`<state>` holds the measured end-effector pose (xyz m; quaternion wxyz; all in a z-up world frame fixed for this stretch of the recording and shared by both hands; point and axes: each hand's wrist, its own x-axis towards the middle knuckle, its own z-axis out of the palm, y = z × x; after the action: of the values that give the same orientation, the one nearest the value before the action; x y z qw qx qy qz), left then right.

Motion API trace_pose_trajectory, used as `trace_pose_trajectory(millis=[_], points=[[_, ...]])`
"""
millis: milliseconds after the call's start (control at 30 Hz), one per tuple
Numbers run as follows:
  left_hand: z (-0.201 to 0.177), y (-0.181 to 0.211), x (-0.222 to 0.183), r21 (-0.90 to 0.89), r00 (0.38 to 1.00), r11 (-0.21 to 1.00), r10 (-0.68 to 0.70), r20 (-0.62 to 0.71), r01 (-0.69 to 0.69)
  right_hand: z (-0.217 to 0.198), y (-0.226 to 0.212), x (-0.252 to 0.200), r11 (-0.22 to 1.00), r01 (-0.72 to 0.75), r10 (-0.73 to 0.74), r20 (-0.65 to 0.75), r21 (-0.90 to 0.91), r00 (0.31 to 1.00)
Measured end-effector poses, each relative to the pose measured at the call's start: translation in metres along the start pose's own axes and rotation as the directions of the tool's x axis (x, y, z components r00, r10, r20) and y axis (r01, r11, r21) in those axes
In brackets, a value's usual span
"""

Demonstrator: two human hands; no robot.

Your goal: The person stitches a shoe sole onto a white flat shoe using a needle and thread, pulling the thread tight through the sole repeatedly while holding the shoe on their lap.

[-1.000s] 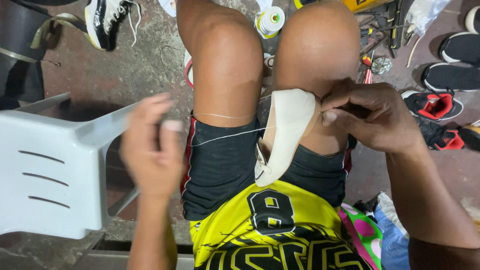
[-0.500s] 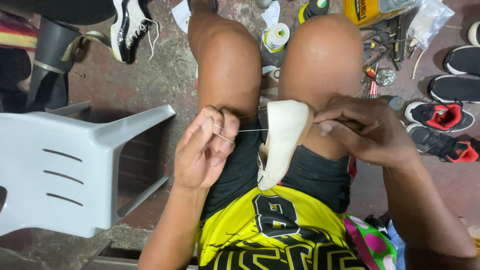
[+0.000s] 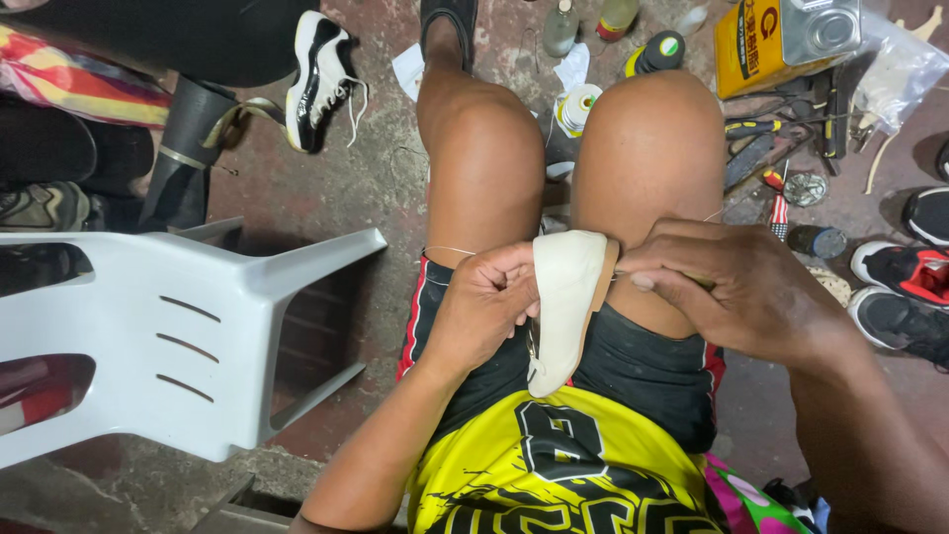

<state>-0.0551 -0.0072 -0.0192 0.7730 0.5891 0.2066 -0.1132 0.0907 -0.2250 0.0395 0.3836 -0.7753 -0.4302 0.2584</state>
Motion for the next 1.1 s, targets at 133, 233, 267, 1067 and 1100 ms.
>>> trace_pose_trajectory(millis=[133, 233, 267, 1067, 1100], points=[[-0.003, -0.006, 0.005, -0.072, 0.999, 0.997, -0.039, 0.035, 0.041, -0.002, -0.007, 0.003, 0.998, -0.049, 0.049, 0.003, -0.035, 0.999], [-0.006, -0.01, 0.007, -0.063, 0.997, 0.996, -0.061, 0.04, 0.064, -0.001, -0.006, 0.002, 0.998, -0.048, 0.048, -0.001, -0.047, 0.999], [-0.007, -0.011, 0.007, -0.062, 0.997, 0.996, -0.064, 0.041, 0.067, 0.0, -0.005, 0.001, 0.998, -0.038, 0.038, 0.0, -0.051, 0.999], [-0.005, 0.004, 0.01, 0.157, 0.983, 0.978, -0.116, -0.145, 0.139, 0.019, -0.001, 0.01, 0.966, -0.061, 0.047, -0.059, -0.253, 0.997], [-0.007, 0.003, 0.011, 0.142, 0.981, 0.98, -0.119, -0.151, 0.141, 0.019, 0.001, 0.013, 0.955, -0.075, 0.055, -0.079, -0.286, 0.995]])
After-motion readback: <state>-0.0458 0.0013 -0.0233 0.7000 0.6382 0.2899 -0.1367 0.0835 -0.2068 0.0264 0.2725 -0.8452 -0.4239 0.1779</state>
